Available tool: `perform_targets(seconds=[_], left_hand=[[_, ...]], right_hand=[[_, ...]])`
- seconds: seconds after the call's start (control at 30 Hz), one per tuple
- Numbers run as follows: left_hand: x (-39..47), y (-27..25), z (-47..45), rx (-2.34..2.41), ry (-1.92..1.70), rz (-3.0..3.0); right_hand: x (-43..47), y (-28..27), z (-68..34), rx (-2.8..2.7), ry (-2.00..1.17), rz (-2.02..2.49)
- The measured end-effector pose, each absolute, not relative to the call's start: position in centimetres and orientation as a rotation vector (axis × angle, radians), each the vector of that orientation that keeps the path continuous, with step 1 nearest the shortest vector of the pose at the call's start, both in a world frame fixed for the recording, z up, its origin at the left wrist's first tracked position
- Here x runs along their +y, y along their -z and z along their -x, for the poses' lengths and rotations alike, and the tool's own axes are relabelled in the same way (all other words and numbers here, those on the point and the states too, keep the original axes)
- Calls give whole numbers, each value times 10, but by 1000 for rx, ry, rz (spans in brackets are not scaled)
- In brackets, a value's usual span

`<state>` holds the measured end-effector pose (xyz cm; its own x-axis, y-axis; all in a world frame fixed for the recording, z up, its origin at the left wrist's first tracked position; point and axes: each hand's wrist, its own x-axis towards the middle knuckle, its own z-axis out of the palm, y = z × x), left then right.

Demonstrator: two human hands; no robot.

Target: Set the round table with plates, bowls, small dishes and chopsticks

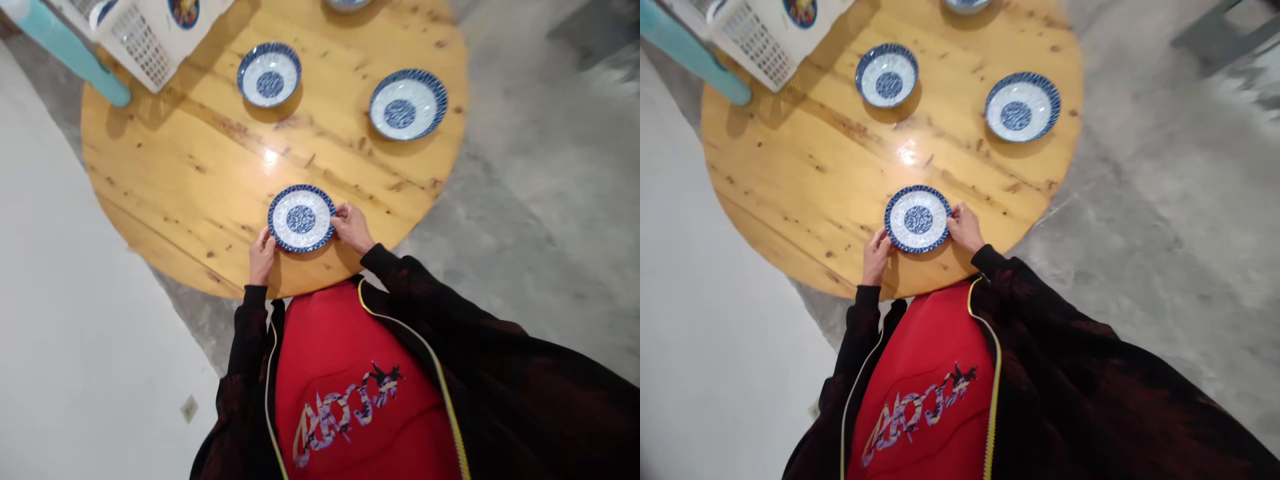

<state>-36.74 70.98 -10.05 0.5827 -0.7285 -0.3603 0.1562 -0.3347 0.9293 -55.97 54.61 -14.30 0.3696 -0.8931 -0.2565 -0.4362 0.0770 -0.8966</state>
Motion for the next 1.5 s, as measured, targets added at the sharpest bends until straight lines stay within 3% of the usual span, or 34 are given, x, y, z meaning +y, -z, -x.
perform_targets(seconds=[1.0,1.5], left_hand=[[709,102,378,-412,908,-1754],[706,105,381,-230,894,-1690]], right_hand=[[545,125,559,1131,446,1690],[516,114,570,1130,462,1472]])
